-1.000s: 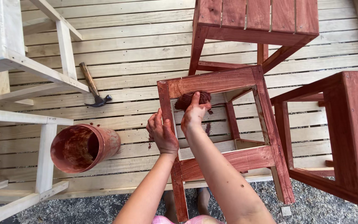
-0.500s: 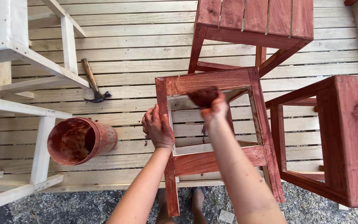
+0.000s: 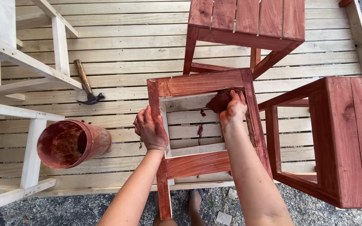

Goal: The person applies a red wood stain to unfinished wooden stool frames. They dip a cloth into a bucket of stain and wipe it over the legs, rails and seat edges of the stools, working on one stool at a time and turning stools to reach different surfaces.

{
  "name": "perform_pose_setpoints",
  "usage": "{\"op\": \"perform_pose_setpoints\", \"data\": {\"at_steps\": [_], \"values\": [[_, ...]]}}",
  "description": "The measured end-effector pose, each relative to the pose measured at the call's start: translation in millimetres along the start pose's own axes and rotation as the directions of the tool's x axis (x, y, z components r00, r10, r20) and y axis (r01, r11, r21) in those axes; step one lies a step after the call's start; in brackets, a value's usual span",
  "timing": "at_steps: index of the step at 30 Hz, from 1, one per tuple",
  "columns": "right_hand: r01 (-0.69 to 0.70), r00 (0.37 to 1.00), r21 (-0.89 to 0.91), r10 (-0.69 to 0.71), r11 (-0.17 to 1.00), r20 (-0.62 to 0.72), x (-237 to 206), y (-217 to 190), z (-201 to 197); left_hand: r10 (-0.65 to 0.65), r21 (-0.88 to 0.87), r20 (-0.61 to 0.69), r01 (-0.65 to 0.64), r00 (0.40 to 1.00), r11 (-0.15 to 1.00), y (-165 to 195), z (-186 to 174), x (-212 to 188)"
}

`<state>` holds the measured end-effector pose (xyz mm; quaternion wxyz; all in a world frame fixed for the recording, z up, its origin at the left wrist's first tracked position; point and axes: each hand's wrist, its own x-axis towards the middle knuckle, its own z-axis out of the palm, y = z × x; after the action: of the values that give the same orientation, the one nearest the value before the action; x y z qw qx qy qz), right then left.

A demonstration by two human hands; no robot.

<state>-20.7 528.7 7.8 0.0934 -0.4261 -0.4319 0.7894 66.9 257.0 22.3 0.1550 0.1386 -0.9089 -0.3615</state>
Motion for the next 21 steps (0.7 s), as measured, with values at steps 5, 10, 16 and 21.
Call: {"op": "perform_pose_setpoints", "data": {"at_steps": [5, 10, 16, 21], "values": [[0.202, 0.972, 0.007, -0.201, 0.979, 0.124, -19, 3, -11, -0.006, -0.014, 0.014, 0.006, 1.000, 1.000, -5, 2, 0], [-0.200, 0.977, 0.245, 0.211, 0.949, -0.022, -41, -26, -9, -0.011, 0.007, 0.007, 0.011, 1.000, 1.000, -2, 1, -1], [-0.120, 0.993, 0.253, 0.114, 0.960, 0.040, -33, -35, 27, -0.028, -0.015, 0.010, 0.028, 1.000, 0.999, 2, 0, 2], [-0.029, 0.997, -0.035, 0.031, 0.999, 0.068, -57, 30, 48, -0.063, -0.056, 0.035, 0.065, 0.997, 0.996, 2, -1, 4]]}}
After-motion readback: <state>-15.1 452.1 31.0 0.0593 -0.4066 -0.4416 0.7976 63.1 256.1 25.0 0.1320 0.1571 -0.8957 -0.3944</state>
